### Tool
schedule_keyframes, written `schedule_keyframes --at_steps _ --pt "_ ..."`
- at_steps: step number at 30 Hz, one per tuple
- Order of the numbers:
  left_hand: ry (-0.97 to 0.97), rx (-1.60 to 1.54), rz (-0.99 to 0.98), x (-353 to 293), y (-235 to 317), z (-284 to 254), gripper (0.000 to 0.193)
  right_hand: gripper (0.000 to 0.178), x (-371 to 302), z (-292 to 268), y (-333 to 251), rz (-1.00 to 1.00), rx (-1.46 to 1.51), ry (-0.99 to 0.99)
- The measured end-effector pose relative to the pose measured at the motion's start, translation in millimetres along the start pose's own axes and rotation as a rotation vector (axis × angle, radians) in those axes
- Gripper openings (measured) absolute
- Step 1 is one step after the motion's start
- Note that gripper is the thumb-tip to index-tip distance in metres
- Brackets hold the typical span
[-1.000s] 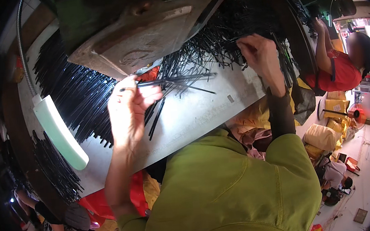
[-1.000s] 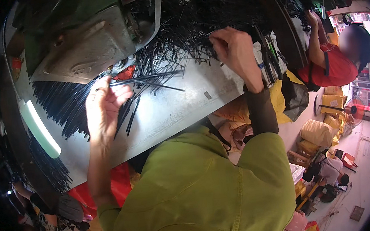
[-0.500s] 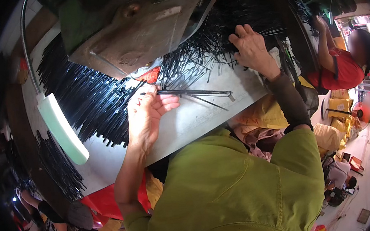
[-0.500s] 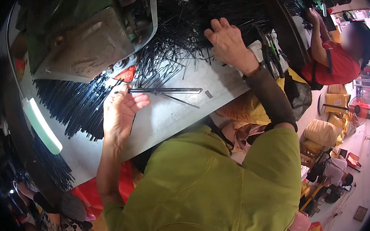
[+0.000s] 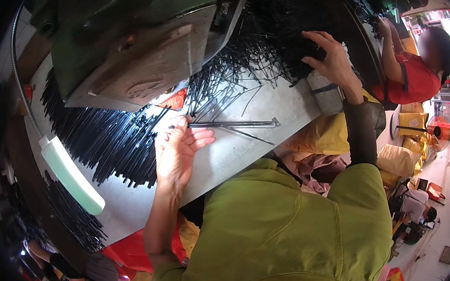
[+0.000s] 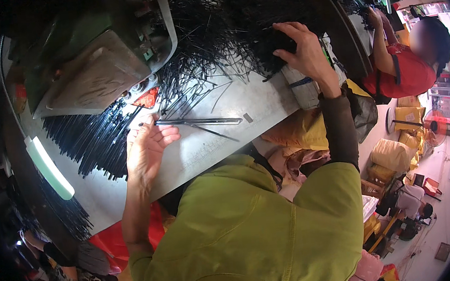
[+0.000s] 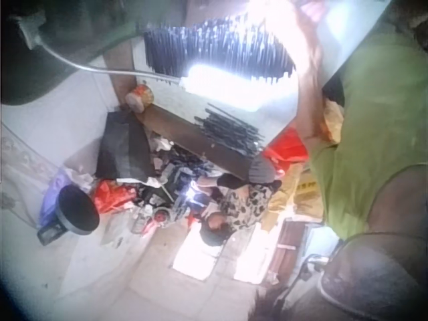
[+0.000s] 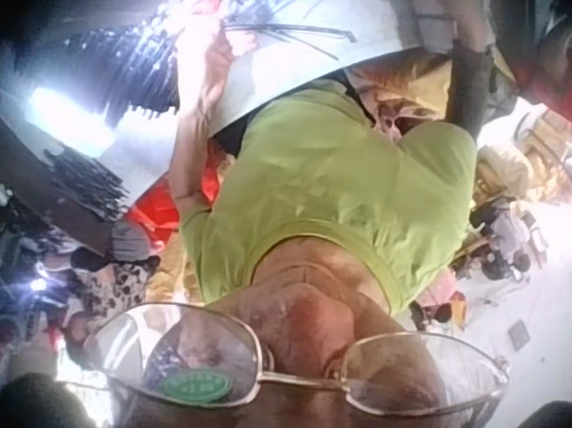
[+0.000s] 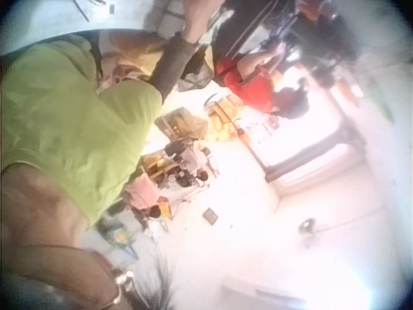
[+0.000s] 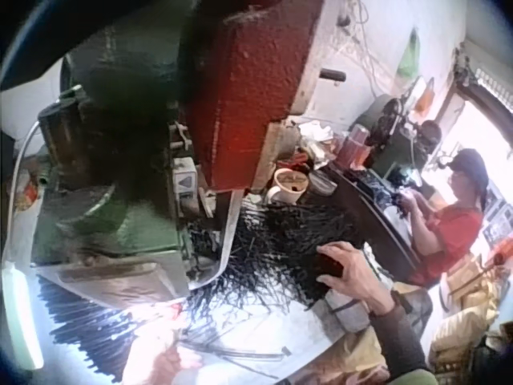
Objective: Assembling and processing black component strips using a specialized machine on a fabrication floor.
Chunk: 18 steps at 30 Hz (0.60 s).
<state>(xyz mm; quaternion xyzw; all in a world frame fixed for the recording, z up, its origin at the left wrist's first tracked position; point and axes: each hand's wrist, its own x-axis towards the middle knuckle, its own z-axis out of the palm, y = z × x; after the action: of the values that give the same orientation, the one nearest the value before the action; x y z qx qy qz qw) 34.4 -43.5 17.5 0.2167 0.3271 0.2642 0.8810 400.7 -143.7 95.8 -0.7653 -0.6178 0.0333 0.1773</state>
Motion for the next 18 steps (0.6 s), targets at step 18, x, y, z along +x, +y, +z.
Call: schedule_keyframes --at_steps 18 --pt "-0.066 0.073 0.028 -14.2 -4.3 -0.8 0.015 0.007 -7.3 28.1 -27.5 -0.268 -0.415 0.134"
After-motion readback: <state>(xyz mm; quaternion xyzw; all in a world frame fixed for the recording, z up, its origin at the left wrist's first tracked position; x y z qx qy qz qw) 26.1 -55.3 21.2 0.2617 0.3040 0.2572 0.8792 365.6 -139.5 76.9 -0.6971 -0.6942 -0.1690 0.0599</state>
